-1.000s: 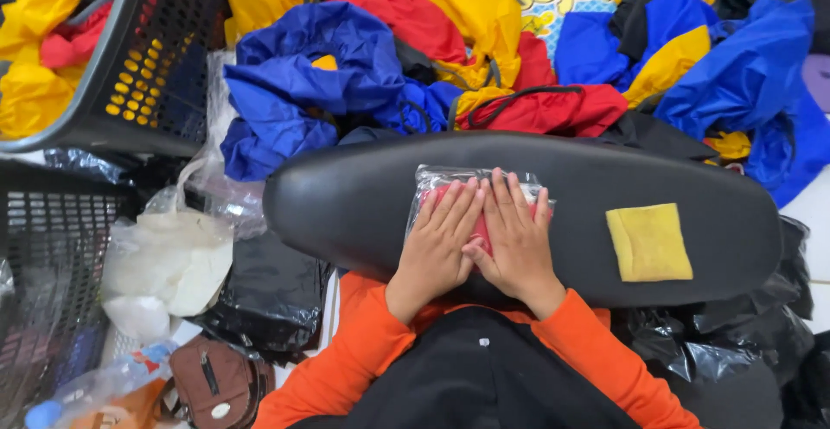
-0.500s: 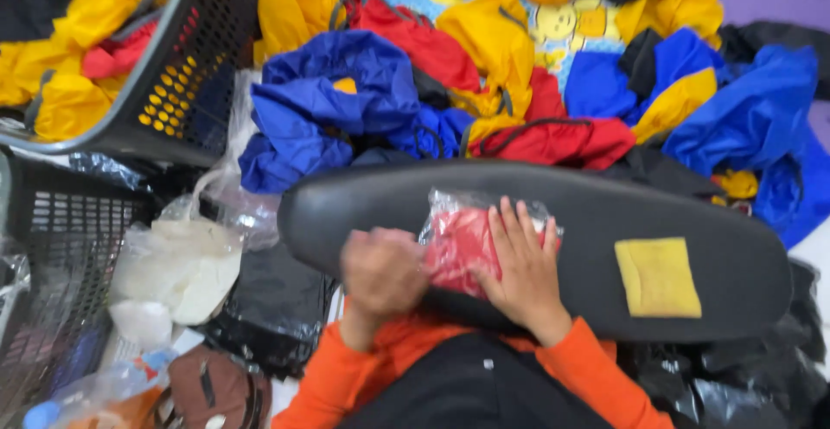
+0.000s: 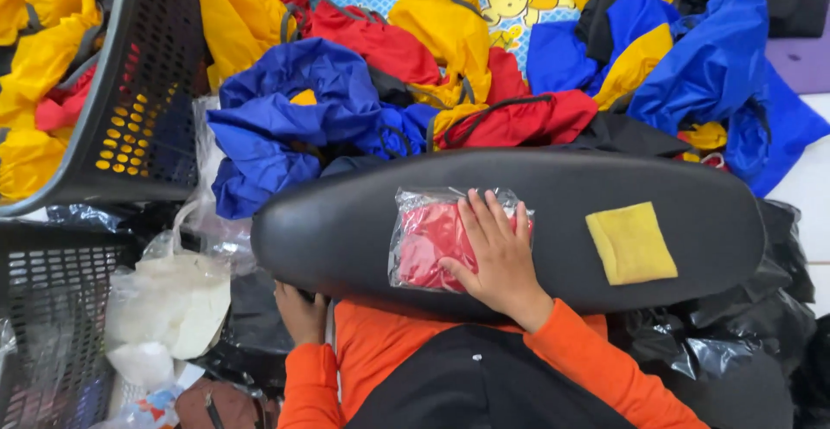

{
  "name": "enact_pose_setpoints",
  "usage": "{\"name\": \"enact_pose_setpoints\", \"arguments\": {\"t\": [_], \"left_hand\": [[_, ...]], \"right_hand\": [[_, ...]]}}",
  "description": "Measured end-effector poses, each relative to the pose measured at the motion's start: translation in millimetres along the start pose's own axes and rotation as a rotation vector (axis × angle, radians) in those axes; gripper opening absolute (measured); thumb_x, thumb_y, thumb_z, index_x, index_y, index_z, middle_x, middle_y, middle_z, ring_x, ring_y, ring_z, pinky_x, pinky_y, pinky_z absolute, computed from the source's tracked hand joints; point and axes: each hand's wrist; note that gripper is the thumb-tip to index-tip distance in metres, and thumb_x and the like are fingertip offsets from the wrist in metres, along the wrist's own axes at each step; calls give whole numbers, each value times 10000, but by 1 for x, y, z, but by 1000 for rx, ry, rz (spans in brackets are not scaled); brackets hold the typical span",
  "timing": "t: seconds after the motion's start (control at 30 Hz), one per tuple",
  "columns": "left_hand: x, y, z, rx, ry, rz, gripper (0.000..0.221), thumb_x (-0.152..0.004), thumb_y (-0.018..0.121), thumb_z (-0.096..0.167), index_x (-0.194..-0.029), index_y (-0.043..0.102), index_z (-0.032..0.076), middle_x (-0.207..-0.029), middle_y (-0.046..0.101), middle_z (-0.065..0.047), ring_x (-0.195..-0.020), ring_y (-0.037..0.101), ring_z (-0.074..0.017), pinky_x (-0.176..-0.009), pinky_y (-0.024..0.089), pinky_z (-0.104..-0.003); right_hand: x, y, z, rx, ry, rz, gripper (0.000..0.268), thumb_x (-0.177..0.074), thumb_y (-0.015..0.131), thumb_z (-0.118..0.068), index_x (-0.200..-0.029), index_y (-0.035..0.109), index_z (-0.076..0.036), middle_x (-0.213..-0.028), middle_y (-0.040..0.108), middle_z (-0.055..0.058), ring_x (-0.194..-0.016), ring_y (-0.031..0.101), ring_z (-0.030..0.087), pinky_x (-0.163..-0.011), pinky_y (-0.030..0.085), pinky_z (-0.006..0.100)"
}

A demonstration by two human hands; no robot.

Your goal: Folding fabric covers, placing them in plastic bags, and trimming loose threads with scissors.

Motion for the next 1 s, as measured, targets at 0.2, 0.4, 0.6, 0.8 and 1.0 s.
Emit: {"name": "enact_pose_setpoints", "arguments": {"t": [0.2,0.4,0.6,0.8,1.0], "left_hand": [[-2,-28,-8,56,-166,-85,166,-982,551,119,-984,710,75,-897,725,-218,-785,636,-472,-740,454,-511],[-35,-28,-56,-121,-497,39,267,-666,905,437,-862,740,364,-723,678,180,-800,716,-162,-764,572,-336],[-59,-67,-61,-90,-355,-44,542,-780,913,574,-992,794,90,-748,720,-143,-888,721,-434,-775,567,-520],[-88,-121,-62,-269,-158,82,380,-1015,772,502,-1028,816,125,-874,756,-161,-939,711,-449,-827,557,-551],[-111,-227,70,-316,266,375,126,-1065,856,167,-1045,815,50,-929,720,-93,-820,674,-293,-706,496,-396]], "right_hand": [[-1,-39,-20,63,-30,67,995,-918,587,-689,-1666,188,-168,-1738,127,189,-1594,140,500,-1173,178,781],[-5,-24,-31,2,-168,-42,885,-864,613,-704,-1582,421,-224,-1666,297,175,-1540,155,511,-1112,121,777],[-2,-9,-24,46,-164,-35,875,-862,593,-723,-1595,398,-286,-1650,333,137,-1526,234,461,-1125,145,753],[-3,-6,-30,65,-153,24,818,-867,610,-694,-1563,444,-298,-1636,365,133,-1514,279,455,-1122,168,750],[-8,-22,-38,205,-140,32,743,-850,674,-662,-1482,516,-304,-1619,413,89,-1449,440,379,-1074,355,708]]}}
Point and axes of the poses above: each hand's wrist, its own x-axis away from the middle knuckle, its own y-axis out of the palm, z = x × y
